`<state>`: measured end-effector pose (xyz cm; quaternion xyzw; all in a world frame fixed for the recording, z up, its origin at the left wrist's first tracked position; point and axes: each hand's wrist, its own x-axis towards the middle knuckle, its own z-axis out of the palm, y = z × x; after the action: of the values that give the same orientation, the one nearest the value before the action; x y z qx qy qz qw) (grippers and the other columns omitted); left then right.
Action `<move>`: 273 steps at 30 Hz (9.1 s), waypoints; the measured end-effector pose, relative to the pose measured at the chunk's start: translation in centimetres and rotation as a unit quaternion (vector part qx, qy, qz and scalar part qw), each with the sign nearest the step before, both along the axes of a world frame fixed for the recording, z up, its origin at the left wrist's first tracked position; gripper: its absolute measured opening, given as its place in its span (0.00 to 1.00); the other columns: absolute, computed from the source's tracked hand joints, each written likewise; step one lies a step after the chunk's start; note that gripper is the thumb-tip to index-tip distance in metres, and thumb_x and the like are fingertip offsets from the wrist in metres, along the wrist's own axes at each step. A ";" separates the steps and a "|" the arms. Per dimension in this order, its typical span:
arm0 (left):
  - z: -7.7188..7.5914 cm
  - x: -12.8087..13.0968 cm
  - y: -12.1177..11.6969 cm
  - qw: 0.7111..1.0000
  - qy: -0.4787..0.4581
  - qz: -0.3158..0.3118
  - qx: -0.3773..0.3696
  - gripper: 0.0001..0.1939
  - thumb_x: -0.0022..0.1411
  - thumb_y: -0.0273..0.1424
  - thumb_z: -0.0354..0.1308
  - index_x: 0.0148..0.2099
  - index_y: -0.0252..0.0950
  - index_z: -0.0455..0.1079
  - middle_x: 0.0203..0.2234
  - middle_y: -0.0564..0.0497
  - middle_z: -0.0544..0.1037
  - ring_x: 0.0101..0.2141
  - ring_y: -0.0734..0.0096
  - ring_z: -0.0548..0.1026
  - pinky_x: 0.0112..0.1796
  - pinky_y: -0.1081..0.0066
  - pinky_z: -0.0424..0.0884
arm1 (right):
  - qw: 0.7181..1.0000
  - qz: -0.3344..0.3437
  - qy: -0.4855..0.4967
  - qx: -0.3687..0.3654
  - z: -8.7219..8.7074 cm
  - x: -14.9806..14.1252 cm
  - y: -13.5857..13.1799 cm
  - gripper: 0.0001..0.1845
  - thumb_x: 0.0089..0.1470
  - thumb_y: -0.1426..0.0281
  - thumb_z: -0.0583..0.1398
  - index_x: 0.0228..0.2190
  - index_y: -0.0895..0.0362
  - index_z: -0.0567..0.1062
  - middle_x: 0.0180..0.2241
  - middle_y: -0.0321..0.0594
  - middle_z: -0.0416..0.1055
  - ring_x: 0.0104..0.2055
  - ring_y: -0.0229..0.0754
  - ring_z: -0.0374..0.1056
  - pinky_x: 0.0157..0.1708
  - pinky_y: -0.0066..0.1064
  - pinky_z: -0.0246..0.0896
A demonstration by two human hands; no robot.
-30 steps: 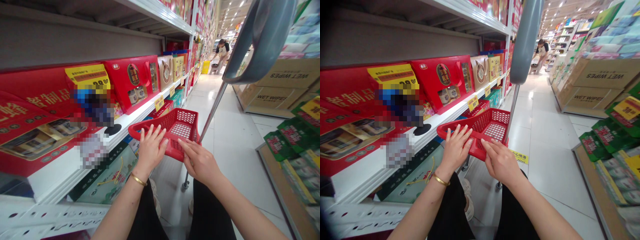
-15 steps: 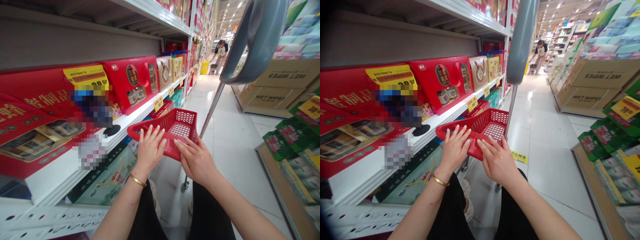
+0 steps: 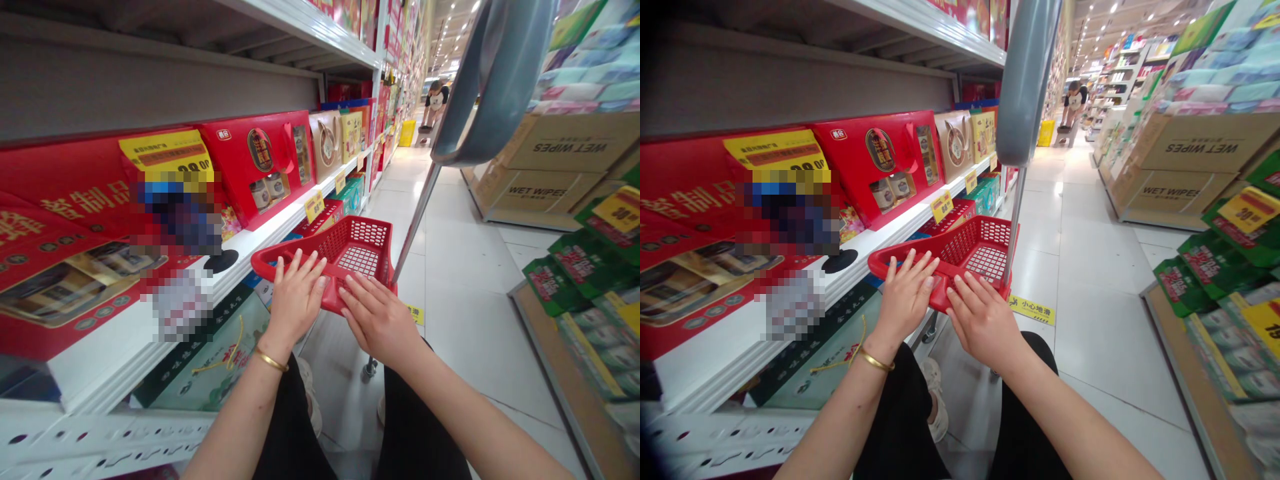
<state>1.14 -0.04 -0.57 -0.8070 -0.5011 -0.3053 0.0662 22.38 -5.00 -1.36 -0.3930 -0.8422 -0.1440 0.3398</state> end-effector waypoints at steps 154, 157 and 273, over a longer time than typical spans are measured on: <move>2.0 -2.1 -0.3 0.984 0.084 -0.039 -0.150 0.29 0.77 0.45 0.41 0.75 0.45 0.51 0.72 0.49 0.55 0.72 0.54 0.49 0.69 0.39 0.39 | 0.992 0.022 0.122 -0.030 -10.0 6.9 6.5 0.18 0.67 0.73 0.53 0.48 0.54 0.80 0.46 0.39 0.82 0.52 0.42 0.77 0.65 0.46 0.64; 2.0 -2.3 -0.2 0.985 0.080 -0.039 -0.145 0.30 0.77 0.46 0.41 0.75 0.45 0.50 0.72 0.49 0.55 0.72 0.55 0.48 0.69 0.40 0.39 | 0.992 -0.071 0.106 -0.027 -11.8 11.9 8.0 0.18 0.68 0.71 0.52 0.45 0.54 0.82 0.42 0.41 0.82 0.48 0.44 0.79 0.62 0.47 0.68; -4.3 8.4 -0.6 0.974 0.192 0.010 -0.119 0.29 0.75 0.36 0.45 0.68 0.20 0.63 0.65 0.30 0.67 0.67 0.45 0.63 0.68 0.48 0.50 | 0.994 -0.112 0.011 0.013 -12.2 5.4 5.0 0.26 0.66 0.68 0.60 0.64 0.55 0.67 0.61 0.45 0.71 0.65 0.50 0.65 0.69 0.48 0.55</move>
<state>9.51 -0.66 -4.87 -0.8475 -0.5200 -0.0823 0.0676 27.79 -0.03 -13.58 -0.4823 -0.7872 -0.1878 0.3353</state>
